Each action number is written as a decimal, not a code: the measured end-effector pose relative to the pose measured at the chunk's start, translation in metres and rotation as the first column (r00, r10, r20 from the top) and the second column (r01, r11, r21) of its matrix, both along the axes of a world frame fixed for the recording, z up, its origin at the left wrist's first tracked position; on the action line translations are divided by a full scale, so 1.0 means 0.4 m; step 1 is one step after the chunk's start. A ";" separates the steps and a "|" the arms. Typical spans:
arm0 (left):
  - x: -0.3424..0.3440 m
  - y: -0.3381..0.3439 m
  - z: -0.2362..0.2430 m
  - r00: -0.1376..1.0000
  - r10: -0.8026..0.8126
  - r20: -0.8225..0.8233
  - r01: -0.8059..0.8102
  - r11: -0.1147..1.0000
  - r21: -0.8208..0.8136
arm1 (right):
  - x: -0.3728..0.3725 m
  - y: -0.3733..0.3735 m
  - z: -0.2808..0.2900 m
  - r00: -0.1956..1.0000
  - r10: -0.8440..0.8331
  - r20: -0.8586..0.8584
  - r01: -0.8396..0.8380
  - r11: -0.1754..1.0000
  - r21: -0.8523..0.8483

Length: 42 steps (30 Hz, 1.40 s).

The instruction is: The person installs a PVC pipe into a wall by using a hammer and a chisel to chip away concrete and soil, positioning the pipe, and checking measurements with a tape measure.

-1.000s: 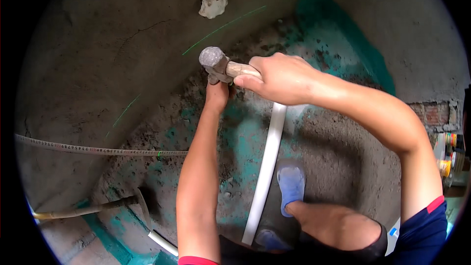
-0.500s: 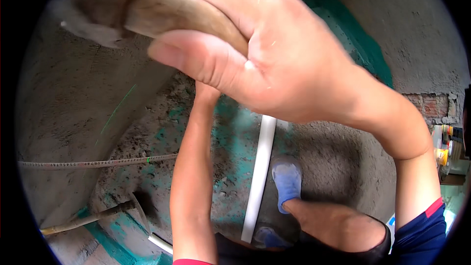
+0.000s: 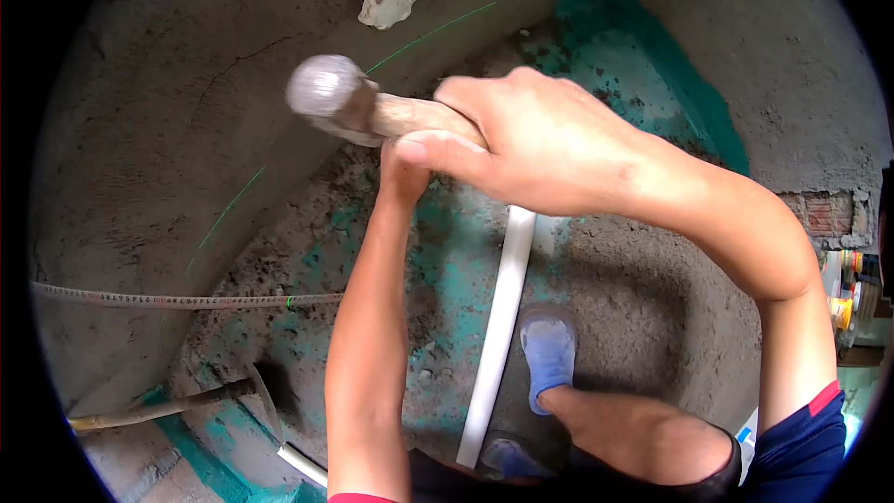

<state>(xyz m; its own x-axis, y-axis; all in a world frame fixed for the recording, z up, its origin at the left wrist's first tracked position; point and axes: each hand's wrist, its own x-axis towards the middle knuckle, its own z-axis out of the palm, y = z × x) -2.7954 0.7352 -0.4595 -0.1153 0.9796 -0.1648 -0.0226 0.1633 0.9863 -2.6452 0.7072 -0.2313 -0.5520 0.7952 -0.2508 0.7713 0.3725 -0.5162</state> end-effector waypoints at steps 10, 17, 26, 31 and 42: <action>0.021 0.015 -0.018 0.998 -0.070 -0.004 0.070 0.996 0.051 | 0.051 0.058 -0.181 0.996 0.019 0.091 -0.033 0.988 0.148; -0.020 -0.057 -0.065 0.997 -0.032 0.064 0.033 0.999 -0.013 | 0.182 -0.087 -0.194 0.956 -0.278 -0.090 0.259 0.949 -0.179; 0.135 -0.020 -0.036 0.889 0.204 -0.411 -0.114 0.966 0.232 | 0.357 -0.352 -0.311 0.557 -0.827 -0.076 0.539 0.430 -0.724; 0.282 -0.093 -0.014 0.900 -0.149 -0.410 0.236 0.957 0.171 | 0.408 -0.372 -0.322 0.402 -0.901 -0.163 0.600 0.394 -0.696; 0.306 -0.036 -0.013 0.724 -0.194 -0.662 0.304 0.951 0.054 | 0.417 -0.375 -0.302 0.396 -0.889 -0.229 0.566 0.432 -0.702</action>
